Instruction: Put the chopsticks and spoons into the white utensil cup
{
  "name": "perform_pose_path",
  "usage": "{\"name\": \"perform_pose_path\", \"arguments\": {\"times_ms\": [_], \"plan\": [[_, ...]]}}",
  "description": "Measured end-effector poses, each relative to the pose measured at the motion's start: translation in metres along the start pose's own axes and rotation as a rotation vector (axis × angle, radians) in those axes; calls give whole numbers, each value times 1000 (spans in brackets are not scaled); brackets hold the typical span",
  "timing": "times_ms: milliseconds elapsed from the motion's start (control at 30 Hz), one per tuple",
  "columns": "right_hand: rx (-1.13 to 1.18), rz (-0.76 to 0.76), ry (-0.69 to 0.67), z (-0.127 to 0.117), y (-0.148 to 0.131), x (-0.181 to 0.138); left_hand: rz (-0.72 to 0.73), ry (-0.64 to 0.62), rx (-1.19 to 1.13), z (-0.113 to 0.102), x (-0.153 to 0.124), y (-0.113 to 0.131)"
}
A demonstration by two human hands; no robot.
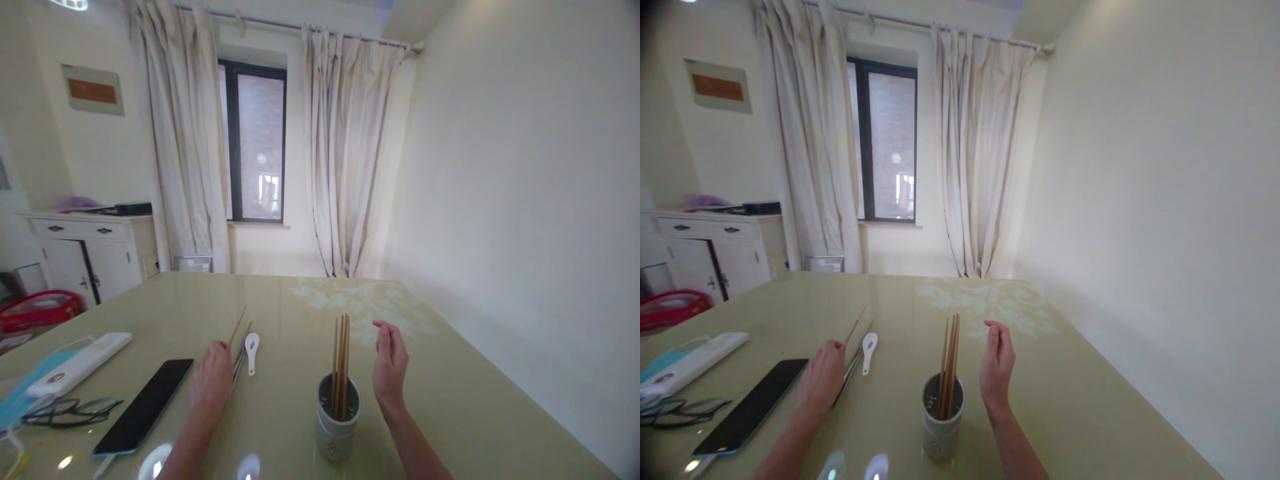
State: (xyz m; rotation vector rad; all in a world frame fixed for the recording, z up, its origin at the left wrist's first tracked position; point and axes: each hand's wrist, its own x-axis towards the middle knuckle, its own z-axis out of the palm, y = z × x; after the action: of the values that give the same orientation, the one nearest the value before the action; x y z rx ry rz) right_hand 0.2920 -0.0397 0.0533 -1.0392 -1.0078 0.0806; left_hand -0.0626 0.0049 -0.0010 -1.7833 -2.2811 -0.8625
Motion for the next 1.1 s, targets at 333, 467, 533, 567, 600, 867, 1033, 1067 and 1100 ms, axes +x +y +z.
{"name": "perform_pose_path", "arguments": {"times_ms": [333, 467, 533, 567, 600, 867, 1033, 1067, 1100], "plan": [[234, -313, -467, -4, -43, -46, 901, 441, -761, -21, -86, 109], [460, 16, -356, 1, -58, -47, 895, 280, -889, -30, -101, 118], [548, 96, -234, -1, -61, -34, 782, 119, -953, -37, -101, 120], [568, 108, -163, -4, -61, -26, 708, 30, -974, -40, -101, 121], [569, 112, -103, -6, -60, -18, 632, -60, -986, -42, -101, 123], [488, 156, -41, -10, -43, -5, 287, -590, -1077, -29, -111, 129], [502, 197, -115, -5, -42, -13, 253, -520, -1098, -34, -109, 125], [488, 203, -132, -5, -42, -13, 266, -516, -1107, -36, -108, 125], [472, 213, -155, -5, -42, -13, 281, -512, -1119, -38, -107, 126]]}}
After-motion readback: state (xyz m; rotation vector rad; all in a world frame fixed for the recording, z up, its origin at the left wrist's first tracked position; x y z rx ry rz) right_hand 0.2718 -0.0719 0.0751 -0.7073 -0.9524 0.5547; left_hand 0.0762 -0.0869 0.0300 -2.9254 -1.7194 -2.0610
